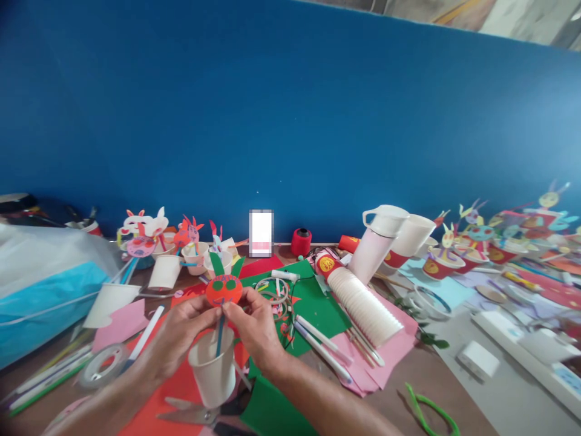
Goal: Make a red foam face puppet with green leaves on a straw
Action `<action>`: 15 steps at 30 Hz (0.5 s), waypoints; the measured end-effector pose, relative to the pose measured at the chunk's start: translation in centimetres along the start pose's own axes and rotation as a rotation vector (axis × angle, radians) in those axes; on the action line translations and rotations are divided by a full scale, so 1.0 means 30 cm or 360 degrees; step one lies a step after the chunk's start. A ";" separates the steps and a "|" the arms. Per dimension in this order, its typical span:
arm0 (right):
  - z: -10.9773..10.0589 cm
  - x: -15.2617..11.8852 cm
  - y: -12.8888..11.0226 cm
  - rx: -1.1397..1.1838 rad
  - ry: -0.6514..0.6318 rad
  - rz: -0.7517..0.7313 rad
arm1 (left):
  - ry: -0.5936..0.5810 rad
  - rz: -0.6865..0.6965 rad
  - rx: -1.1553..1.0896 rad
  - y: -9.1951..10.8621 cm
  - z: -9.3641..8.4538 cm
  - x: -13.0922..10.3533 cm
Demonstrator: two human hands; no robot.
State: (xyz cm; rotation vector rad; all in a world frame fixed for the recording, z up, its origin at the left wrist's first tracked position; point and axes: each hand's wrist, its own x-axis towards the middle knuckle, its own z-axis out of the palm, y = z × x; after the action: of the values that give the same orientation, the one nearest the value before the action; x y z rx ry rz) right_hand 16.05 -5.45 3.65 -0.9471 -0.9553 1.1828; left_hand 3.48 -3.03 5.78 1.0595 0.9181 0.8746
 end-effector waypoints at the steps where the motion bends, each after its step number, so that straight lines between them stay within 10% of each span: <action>1: -0.001 0.001 0.004 -0.0021 -0.0011 -0.0003 | 0.0012 0.0001 0.0008 0.001 0.001 0.000; 15: -0.013 0.008 0.015 -0.0035 0.0042 -0.0039 | -0.0106 0.0271 0.0638 0.040 -0.024 -0.015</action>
State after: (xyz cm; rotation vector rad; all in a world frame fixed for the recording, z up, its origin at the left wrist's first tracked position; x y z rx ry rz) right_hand 16.33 -5.18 3.14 -0.9640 -0.9578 1.1386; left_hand 2.48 -2.89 6.86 1.5213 0.9807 0.8058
